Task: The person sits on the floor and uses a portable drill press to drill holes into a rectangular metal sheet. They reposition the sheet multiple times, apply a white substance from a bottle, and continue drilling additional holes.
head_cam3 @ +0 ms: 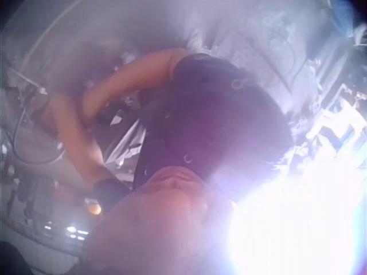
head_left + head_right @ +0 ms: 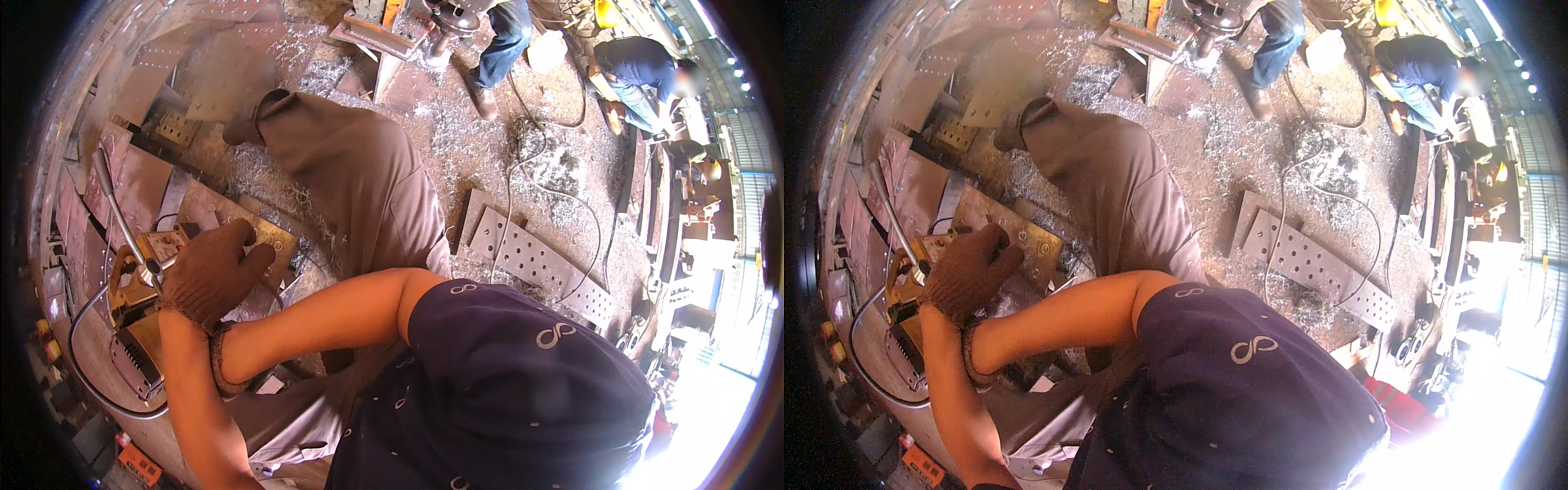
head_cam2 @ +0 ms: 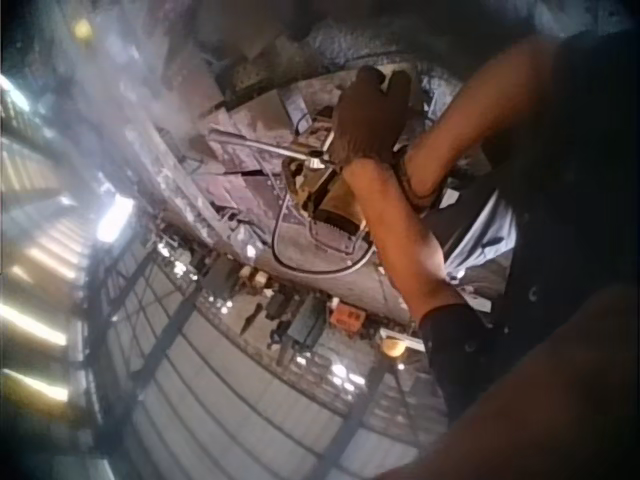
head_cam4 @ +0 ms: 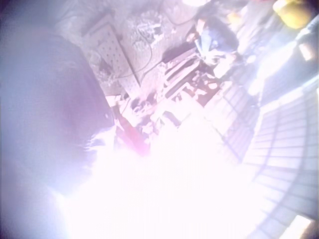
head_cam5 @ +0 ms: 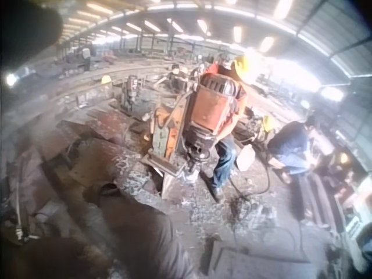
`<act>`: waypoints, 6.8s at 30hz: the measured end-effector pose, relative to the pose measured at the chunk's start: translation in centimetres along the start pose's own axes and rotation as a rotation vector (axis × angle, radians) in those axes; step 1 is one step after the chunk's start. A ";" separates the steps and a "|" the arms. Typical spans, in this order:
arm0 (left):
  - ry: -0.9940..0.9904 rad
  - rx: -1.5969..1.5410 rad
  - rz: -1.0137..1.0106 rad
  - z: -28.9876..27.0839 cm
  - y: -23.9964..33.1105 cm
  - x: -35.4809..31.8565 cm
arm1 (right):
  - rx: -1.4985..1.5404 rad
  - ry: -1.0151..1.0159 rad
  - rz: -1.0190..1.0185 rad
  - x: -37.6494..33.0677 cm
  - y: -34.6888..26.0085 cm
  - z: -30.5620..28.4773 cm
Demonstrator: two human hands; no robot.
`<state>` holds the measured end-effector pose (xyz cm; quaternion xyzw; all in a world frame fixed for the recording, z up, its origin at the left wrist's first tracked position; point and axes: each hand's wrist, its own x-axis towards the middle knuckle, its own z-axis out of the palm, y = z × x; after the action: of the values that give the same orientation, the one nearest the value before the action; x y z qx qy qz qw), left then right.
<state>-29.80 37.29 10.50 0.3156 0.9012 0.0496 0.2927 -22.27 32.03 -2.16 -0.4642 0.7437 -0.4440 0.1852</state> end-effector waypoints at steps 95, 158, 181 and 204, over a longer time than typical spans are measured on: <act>1.800 -1.176 -0.643 22.0 -8.0 -24.3 | -0.556 0.105 0.504 10.8 23.5 -7.8; 0.077 -0.629 -0.664 42.3 -8.0 -3.7 | 0.181 0.387 0.210 11.1 38.0 -7.7; 0.360 -0.813 -1.044 35.8 -11.4 -4.8 | -0.500 0.371 0.053 7.9 25.3 -7.8; 1.771 -0.567 -0.660 14.4 -18.1 -23.5 | -0.829 0.212 0.750 6.0 9.1 -12.2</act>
<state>-16.70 7.46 5.38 -0.1848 0.7924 0.3979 -0.4237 -38.42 34.44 -2.36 -0.1552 0.9842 -0.0632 0.0567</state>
